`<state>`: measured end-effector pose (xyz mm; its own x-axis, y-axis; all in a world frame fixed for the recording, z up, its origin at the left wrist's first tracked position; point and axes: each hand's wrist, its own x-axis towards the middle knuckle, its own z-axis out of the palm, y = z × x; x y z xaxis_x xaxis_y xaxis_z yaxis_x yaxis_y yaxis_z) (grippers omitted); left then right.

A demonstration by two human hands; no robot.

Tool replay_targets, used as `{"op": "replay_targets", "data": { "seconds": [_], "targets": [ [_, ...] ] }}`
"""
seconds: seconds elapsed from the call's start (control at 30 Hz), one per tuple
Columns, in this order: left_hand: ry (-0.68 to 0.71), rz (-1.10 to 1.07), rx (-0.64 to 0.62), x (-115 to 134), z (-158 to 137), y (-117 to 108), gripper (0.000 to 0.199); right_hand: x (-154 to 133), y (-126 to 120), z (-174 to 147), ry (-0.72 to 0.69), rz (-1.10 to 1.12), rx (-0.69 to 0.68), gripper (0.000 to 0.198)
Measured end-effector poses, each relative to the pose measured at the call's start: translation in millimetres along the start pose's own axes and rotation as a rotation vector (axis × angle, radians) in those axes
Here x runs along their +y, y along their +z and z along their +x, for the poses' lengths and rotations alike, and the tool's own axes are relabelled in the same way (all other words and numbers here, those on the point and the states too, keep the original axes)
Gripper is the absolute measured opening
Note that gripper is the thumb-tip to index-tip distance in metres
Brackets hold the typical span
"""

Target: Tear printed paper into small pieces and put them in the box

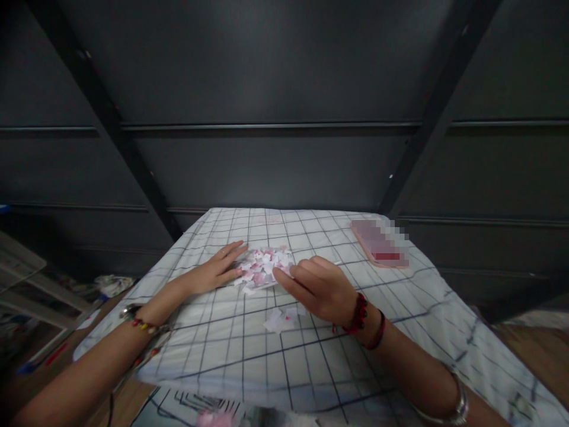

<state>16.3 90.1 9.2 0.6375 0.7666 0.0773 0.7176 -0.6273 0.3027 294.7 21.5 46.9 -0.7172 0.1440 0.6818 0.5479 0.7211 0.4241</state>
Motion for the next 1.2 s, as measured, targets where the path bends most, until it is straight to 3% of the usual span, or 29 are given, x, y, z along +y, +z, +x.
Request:
{"op": "replay_targets", "data": {
  "seconds": [0.17, 0.3, 0.6, 0.87, 1.07, 1.2],
  "targets": [
    [0.001, -0.019, 0.005, -1.3, 0.3, 1.1, 0.06, 0.9, -8.1, -2.6, -0.136, 0.02, -0.005, 0.026],
    [0.01, -0.021, 0.011, -2.1, 0.3, 2.0, 0.06, 2.8, -12.3, -6.2, -0.159, 0.022, 0.035, 0.026],
    [0.027, -0.016, 0.017, -2.1, 0.4, 1.4, 0.06, 7.7, -15.9, -9.3, -0.05, 0.118, 0.078, 0.031],
    [0.022, -0.021, 0.017, -2.4, -0.7, 0.5, 0.06, 9.6, -18.7, -7.3, 0.031, 0.203, -0.012, 0.034],
    [0.048, -0.005, 0.043, -3.9, -0.5, 2.1, 0.058, 14.1, -18.9, -11.1, 0.082, 0.099, 0.018, 0.045],
    [0.05, 0.0, 0.049, -2.8, -1.0, 1.3, 0.058, 16.1, -17.5, -12.1, 0.103, 0.032, -0.002, 0.04]
  ]
}}
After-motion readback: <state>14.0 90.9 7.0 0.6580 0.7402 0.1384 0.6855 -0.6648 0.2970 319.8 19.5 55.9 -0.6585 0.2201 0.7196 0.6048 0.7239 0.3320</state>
